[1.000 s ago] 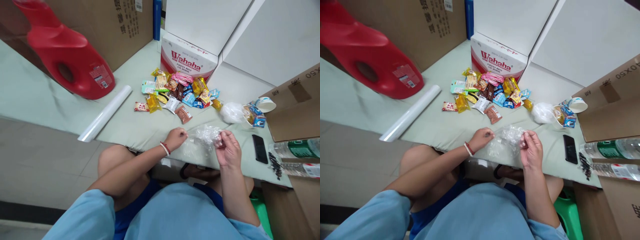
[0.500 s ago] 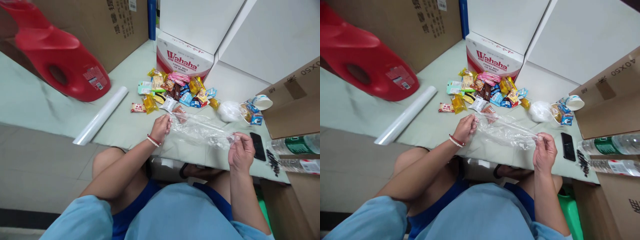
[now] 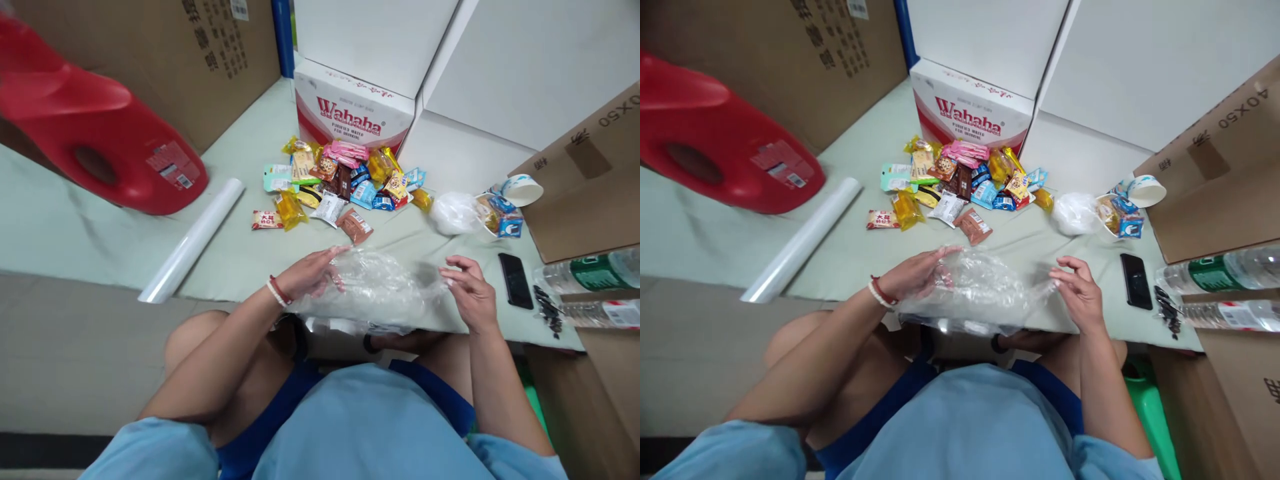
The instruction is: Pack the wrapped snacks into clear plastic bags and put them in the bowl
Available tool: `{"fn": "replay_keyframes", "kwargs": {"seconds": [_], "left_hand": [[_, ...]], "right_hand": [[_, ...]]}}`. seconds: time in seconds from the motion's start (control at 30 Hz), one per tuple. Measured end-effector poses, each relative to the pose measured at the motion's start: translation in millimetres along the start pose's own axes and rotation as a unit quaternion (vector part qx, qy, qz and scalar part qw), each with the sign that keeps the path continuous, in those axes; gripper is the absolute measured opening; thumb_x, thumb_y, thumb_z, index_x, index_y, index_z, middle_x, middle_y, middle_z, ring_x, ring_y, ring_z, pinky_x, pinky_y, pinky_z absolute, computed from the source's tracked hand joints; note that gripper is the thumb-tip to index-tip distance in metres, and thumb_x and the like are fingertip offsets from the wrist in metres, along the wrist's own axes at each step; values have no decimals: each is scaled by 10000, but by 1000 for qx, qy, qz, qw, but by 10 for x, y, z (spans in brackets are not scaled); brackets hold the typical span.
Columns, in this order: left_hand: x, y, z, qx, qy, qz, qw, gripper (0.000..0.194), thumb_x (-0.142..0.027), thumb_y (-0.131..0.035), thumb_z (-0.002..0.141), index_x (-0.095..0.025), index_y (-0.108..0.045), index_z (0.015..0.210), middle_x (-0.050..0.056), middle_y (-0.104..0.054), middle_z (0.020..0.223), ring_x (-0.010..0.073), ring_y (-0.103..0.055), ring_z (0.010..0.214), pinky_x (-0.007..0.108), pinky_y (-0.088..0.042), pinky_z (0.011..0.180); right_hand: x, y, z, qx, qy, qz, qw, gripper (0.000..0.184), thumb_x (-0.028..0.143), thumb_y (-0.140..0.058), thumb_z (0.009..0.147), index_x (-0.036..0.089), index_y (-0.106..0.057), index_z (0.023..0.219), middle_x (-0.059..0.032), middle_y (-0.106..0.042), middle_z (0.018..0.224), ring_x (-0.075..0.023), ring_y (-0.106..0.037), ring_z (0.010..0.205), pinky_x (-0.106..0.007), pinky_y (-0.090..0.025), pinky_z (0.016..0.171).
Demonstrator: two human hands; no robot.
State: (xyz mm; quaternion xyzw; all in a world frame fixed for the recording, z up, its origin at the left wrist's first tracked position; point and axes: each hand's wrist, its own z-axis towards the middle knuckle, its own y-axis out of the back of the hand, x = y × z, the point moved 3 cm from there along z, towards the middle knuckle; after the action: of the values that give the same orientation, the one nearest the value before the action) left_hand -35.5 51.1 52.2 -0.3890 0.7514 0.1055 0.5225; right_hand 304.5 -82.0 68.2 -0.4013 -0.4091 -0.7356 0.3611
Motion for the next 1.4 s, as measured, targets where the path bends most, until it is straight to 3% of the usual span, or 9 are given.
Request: {"fn": "replay_keyframes", "kwargs": {"seconds": [0.1, 0.2, 0.37, 0.53, 0.7, 0.9, 1.03, 1.17, 1.4], "left_hand": [[40, -41, 60, -71, -52, -15, 996, 761, -667, -456, 974, -322, -277, 1628, 80, -783, 950, 37, -344, 317, 198, -215, 335], [99, -94, 79, -74, -58, -68, 993, 770, -680, -444, 974, -427, -149, 1638, 111, -721, 1262, 29, -410, 363, 189, -234, 342], [179, -111, 72, -132, -53, -120, 983, 762, -665, -470, 976, -469, -129, 1629, 122, -621, 1440, 33, -508, 413, 174, -306, 352], [142, -41, 98, -187, -80, -236, 950, 716, -590, -510, 994, -449, -199, 1623, 111, -660, 1390, 30, -503, 408, 168, -290, 329], [1, 37, 115, -187, -124, -251, 942, 649, -526, -477, 1021, -399, -247, 1614, 127, -667, 1368, 30, -494, 401, 180, -295, 342], [-111, 54, -47, -247, -245, -82, 934, 664, -693, -390, 987, -348, -372, 1554, 100, -697, 1301, 94, -662, 574, 196, -384, 406], [60, 25, 23, -251, -97, -69, 961, 586, -610, -409, 1014, -181, -498, 1403, 134, -759, 1061, 113, -645, 470, 187, -333, 345], [246, -12, 99, -112, 105, -121, 981, 488, -513, -381, 1038, -89, -623, 1026, 171, -760, 797, 122, -584, 364, 174, -244, 303], [329, -13, 133, -114, 108, -104, 982, 462, -525, -448, 990, -121, -623, 849, 153, -762, 742, 117, -571, 360, 184, -210, 320]], "right_hand": [[-86, -126, 76, -77, -27, -29, 996, 278, 431, -756, 868, 294, -767, 1109, -85, -562, 1371, -272, -584, 1238, -503, -525, 1056], [-233, -346, 28, -129, -151, 138, 970, 561, 615, -675, 878, 364, -576, 1369, -74, -529, 1429, -268, -642, 1178, -503, -607, 917], [-238, -745, -172, -97, -312, 291, 899, 760, 815, -652, 772, 403, -469, 1384, -43, -629, 1264, -284, -722, 1034, -443, -651, 690], [-24, -996, -176, -32, -323, 420, 847, 812, 869, -617, 743, 330, -490, 1336, -95, -723, 1184, -306, -669, 1191, -531, -573, 956], [73, -1287, 17, 40, -340, 317, 884, 856, 400, -945, 604, 278, -501, 1326, -28, -756, 974, -209, -711, 901, -359, -582, 841], [300, -1003, 435, -85, -153, 234, 956, 744, 439, -822, 759, 344, -462, 1403, 23, -666, 930, -131, -636, 731, -243, -538, 614], [-48, -888, 400, -100, -231, 147, 957, 708, 484, -833, 699, 282, -497, 1289, 22, -668, 867, -80, -475, 488, -202, -357, 385], [-462, -904, 258, -79, -361, 145, 918, 659, 524, -901, 558, 232, -542, 1027, 18, -676, 750, -53, -350, 429, -186, -226, 345], [-342, -839, 169, 32, -396, 220, 891, 723, 751, -776, 679, 233, -556, 1132, -47, -740, 811, -73, -395, 451, -187, -221, 402]]}}
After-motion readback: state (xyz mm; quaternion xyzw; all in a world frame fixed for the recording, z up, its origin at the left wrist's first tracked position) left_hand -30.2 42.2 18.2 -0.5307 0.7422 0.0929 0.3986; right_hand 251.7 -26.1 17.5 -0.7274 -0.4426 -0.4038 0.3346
